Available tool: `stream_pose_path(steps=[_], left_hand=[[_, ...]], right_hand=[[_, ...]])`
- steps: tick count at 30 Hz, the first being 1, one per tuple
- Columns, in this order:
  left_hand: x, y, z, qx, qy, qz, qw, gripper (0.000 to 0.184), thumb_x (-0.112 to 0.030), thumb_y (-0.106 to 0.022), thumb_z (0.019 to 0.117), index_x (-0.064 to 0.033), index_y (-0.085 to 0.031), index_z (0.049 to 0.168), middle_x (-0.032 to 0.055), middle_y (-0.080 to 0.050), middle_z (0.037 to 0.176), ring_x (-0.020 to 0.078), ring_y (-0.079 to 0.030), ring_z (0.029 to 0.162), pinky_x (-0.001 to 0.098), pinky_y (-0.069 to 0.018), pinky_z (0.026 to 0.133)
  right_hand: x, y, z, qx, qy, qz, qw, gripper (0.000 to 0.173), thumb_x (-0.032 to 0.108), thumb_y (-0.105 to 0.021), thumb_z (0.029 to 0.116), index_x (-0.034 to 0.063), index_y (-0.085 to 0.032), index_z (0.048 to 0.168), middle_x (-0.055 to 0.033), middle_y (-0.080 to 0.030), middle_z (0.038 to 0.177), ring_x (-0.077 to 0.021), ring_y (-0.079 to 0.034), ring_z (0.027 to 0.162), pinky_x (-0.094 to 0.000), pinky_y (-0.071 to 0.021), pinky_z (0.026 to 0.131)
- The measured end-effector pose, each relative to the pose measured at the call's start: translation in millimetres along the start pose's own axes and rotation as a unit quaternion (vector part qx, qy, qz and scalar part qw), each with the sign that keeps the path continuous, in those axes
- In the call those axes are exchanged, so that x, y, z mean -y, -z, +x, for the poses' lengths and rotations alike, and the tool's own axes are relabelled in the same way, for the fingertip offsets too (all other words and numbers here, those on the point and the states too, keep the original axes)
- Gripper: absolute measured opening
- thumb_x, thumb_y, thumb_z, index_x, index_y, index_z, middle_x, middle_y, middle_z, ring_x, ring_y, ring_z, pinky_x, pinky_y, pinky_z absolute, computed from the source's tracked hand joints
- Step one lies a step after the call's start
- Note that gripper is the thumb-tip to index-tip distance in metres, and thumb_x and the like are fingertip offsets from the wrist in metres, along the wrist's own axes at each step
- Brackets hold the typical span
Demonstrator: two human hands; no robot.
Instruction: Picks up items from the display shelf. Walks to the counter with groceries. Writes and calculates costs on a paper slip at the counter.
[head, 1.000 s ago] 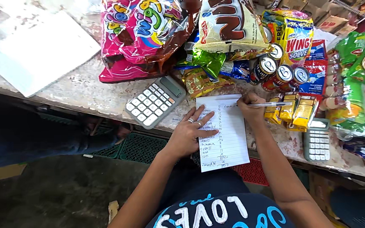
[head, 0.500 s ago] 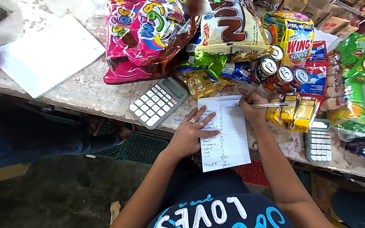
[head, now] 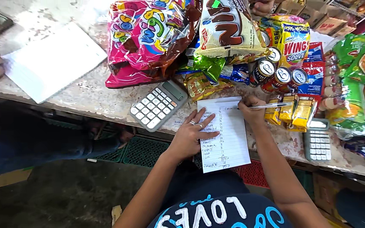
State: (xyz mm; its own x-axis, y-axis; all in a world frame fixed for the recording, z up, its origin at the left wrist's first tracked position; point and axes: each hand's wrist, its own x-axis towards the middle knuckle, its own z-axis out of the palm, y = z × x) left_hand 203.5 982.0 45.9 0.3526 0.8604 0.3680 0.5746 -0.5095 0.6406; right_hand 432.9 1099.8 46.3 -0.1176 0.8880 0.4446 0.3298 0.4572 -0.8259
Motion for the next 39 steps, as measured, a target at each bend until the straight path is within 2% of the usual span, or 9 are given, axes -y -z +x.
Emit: stream_pose_path(steps=[3,6,10,12,14,17,26,33,39], left_hand=[[-0.6,1.3,2.2,-0.002,-0.008,0.002,1.000,0.021,-0.025,-0.068,0.0936,-0.0267,-0.082,0.109,0.0142,-0.067,0.136,0.0486,-0.048,0.139,0.0695,-0.0333,0.113],[0.6,1.1,2.9,-0.010,-0.024,0.004,1.000,0.022,-0.027,-0.066,0.0940,-0.0268,-0.082,0.110,0.0144,-0.065,0.138,0.0483,-0.048,0.139,0.0697,-0.0344,0.112],[2.0,-1.3,7.7,-0.012,-0.044,0.016,0.999,0.026,-0.032,-0.061,0.0948,-0.0283,-0.081,0.111,0.0144,-0.062,0.143,0.0483,-0.044,0.142,0.0694,-0.0312,0.113],[0.9,-0.5,9.4,-0.011,-0.047,0.023,0.999,0.027,-0.031,-0.059,0.0947,-0.0279,-0.081,0.110,0.0159,-0.061,0.143,0.0500,-0.043,0.142,0.0698,-0.0312,0.112],[0.0,0.2,11.3,-0.009,-0.048,0.028,0.998,0.029,-0.032,-0.057,0.0953,-0.0295,-0.080,0.112,0.0154,-0.060,0.144,0.0496,-0.042,0.143,0.0691,-0.0303,0.113],[-1.0,0.7,11.0,-0.007,-0.042,0.029,0.999,0.030,-0.029,-0.056,0.0948,-0.0303,-0.080,0.112,0.0148,-0.060,0.144,0.0504,-0.041,0.143,0.0688,-0.0290,0.114],[-4.9,-0.1,11.1,-0.001,-0.019,0.025,1.000,0.032,-0.019,-0.054,0.0920,-0.0228,-0.082,0.106,0.0171,-0.062,0.142,0.0543,-0.038,0.143,0.0674,-0.0268,0.115],[-5.0,-1.2,11.6,-0.010,-0.025,0.023,0.999,0.030,-0.025,-0.055,0.0944,-0.0241,-0.082,0.106,0.0165,-0.062,0.141,0.0532,-0.039,0.143,0.0657,-0.0254,0.116],[-7.1,-0.5,11.8,-0.003,-0.016,0.019,1.000,0.029,-0.028,-0.056,0.0945,-0.0214,-0.083,0.106,0.0175,-0.062,0.141,0.0537,-0.038,0.144,0.0665,-0.0232,0.117]], right_hand=[[12.0,17.8,-11.0,-0.007,0.001,0.015,1.000,0.024,0.008,-0.070,0.0891,0.0114,-0.054,0.072,0.0088,-0.054,0.062,0.0042,-0.048,0.053,-0.0136,-0.0424,0.050],[27.7,72.4,-38.6,0.004,0.053,0.050,0.997,0.013,0.020,-0.074,0.0944,0.0109,-0.071,0.104,0.0016,-0.073,0.092,-0.0071,-0.070,0.077,-0.0260,-0.0615,0.069],[17.3,184.0,-83.7,-0.133,0.048,-0.075,0.987,0.027,0.022,-0.046,0.1097,0.0110,-0.068,0.120,-0.0045,-0.076,0.106,-0.0197,-0.075,0.091,-0.0379,-0.0640,0.080],[-7.2,231.6,-108.1,-0.202,-0.020,-0.205,0.958,0.025,0.017,-0.051,0.1066,-0.0005,-0.068,0.116,-0.0074,-0.075,0.105,-0.0188,-0.073,0.096,-0.0369,-0.0627,0.085],[-24.6,259.9,-134.8,-0.197,-0.144,-0.280,0.928,0.045,0.027,-0.074,0.0928,-0.0018,-0.066,0.127,-0.0134,-0.069,0.125,-0.0212,-0.066,0.117,-0.0386,-0.0547,0.100],[-37.4,256.8,-162.0,-0.173,-0.266,-0.330,0.889,0.096,0.053,-0.088,0.0698,0.0061,-0.054,0.146,-0.0169,-0.054,0.147,-0.0252,-0.053,0.135,-0.0421,-0.0459,0.112],[-1.6,211.7,-131.8,-0.118,-0.241,-0.371,0.889,0.092,0.055,-0.084,0.0742,0.0047,-0.055,0.145,-0.0233,-0.050,0.150,-0.0467,-0.051,0.133,-0.0619,-0.0439,0.106],[-5.2,218.3,-140.0,-0.147,-0.330,-0.448,0.818,0.089,0.063,-0.079,0.0736,0.0081,-0.059,0.142,-0.0197,-0.058,0.143,-0.0470,-0.057,0.124,-0.0670,-0.0430,0.101],[1.5,210.6,-130.1,-0.150,-0.317,-0.435,0.829,0.091,0.060,-0.083,0.0732,0.0068,-0.055,0.142,-0.0188,-0.059,0.142,-0.0434,-0.060,0.121,-0.0607,-0.0493,0.097]])
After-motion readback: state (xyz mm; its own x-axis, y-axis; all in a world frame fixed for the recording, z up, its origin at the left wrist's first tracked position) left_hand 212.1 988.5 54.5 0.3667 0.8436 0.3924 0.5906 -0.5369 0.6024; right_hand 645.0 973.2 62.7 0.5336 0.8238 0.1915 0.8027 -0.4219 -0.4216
